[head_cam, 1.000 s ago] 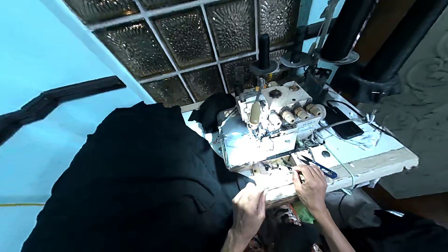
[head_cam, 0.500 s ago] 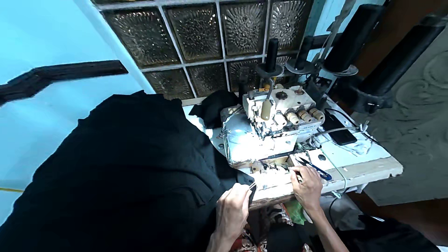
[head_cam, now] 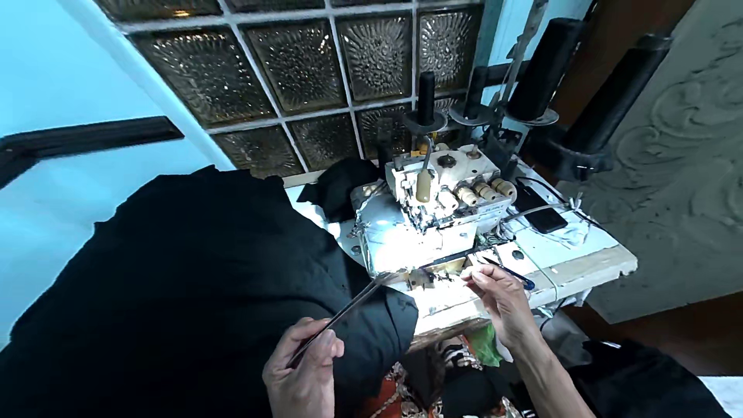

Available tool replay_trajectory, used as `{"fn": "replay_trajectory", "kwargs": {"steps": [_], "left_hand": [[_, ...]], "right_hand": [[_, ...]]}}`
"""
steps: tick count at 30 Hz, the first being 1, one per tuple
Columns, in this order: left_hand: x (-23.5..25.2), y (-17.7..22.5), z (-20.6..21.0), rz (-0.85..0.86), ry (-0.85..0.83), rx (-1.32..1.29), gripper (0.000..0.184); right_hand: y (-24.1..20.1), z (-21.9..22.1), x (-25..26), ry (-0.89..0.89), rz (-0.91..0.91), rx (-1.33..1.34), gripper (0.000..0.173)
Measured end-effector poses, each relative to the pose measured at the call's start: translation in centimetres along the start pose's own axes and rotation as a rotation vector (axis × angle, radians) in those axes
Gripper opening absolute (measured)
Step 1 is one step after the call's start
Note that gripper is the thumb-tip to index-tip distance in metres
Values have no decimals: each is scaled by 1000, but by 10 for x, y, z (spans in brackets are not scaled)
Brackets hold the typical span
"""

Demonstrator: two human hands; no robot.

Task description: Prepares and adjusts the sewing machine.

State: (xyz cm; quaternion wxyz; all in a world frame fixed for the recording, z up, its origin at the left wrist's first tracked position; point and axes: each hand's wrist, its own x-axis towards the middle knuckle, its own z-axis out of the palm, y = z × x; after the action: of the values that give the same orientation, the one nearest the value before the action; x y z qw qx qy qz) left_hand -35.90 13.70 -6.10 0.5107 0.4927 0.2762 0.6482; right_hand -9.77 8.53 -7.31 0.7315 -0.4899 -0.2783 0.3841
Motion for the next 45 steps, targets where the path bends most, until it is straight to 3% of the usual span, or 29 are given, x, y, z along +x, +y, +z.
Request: {"fn": "replay_trajectory", "kwargs": {"steps": [5, 7, 8, 12, 14, 16, 20, 26, 45], "left_hand": [[8, 1, 1, 54, 96, -2, 14], [10, 2, 1, 74, 107, -8, 16], [10, 3, 0, 77, 107, -21, 17], [11, 8, 0, 39, 98, -12, 24], [9, 5, 4, 1, 60, 34, 20], [6, -1, 10, -5, 26, 94, 17], [5, -13, 18, -36, 27, 129, 16], [10, -11, 28, -368, -3, -205, 19], [16, -10, 31, -530, 85, -196, 17]], "right_hand": [[7, 4, -6, -37, 51, 24, 19], [11, 6, -9, -36, -46, -82, 13], [15, 6, -11, -37, -187, -206, 11], [25, 0, -15, -14, -1028, -850, 1], [22, -1, -19, -62, -1267, -998, 3], [22, 0, -22, -128, -1366, -1054, 4], [24, -2, -21, -179, -1409, -1088, 4], [23, -5, -24, -254, -1420, -1073, 6], [23, -2, -26, -302, -1389, -1037, 4]]}}
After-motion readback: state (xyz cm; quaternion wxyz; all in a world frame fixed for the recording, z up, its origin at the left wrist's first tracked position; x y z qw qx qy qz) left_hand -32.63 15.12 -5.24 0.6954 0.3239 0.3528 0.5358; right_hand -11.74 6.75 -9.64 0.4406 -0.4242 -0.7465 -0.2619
